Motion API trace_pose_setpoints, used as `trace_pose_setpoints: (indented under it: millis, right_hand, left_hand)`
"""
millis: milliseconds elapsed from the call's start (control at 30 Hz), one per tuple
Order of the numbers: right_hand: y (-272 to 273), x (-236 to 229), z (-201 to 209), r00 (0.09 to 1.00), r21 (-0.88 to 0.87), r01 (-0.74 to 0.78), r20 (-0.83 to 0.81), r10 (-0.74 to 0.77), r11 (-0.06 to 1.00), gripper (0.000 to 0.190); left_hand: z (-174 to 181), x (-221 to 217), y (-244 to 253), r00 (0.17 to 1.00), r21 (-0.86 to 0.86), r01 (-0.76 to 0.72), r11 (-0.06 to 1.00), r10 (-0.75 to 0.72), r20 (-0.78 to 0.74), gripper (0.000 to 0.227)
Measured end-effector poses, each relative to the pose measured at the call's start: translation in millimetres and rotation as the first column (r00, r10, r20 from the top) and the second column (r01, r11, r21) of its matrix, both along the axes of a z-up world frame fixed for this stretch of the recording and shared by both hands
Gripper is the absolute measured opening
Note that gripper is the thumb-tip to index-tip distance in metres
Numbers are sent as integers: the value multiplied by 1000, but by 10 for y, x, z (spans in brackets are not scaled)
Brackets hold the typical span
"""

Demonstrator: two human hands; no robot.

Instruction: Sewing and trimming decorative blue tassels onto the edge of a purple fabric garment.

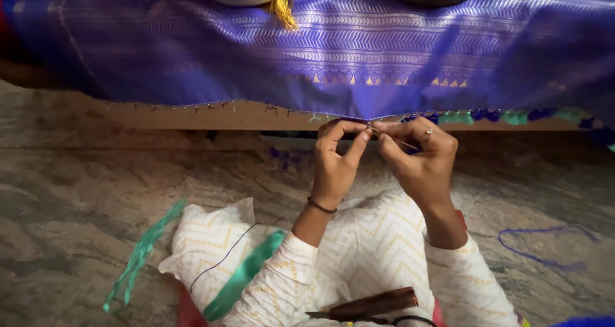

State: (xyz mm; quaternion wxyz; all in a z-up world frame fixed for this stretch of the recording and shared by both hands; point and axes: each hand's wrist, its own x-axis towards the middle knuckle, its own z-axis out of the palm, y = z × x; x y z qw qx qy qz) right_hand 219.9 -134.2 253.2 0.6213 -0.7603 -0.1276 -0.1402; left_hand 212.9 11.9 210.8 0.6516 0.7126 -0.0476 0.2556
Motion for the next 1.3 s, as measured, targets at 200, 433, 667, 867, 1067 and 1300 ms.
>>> trace_pose_setpoints:
  millis: [200, 433, 667, 867, 1067, 1300]
  right_hand:
    - [53, -35, 68, 998, -22, -6, 56, 8, 1000, 9]
    - [62, -76, 64, 990, -95, 16, 141, -2, 995, 9]
    - [55, -60, 112, 986, -127, 2, 165, 20, 992, 10]
    - [87, -76, 141, 989, -139, 17, 145, 4, 990, 12]
    - [104, -84, 142, 980, -132, -14, 194, 40, 991, 12]
    - [154, -64, 170, 979, -165, 41, 204, -7, 985, 5]
  left_hand:
    - [103, -57, 31, 999, 101, -32, 994, 31, 18, 4]
    - [177, -100, 64, 998, 131, -44, 990, 38, 45, 3]
    - [194, -109, 80, 998, 137, -41, 990, 35, 53, 3]
    - [201, -103, 96, 995, 191, -73, 979, 59, 80, 3]
    - [182, -100, 104, 994, 202, -71, 977, 52, 95, 3]
    - [157, -108, 73, 979, 291, -190, 938, 161, 121, 4]
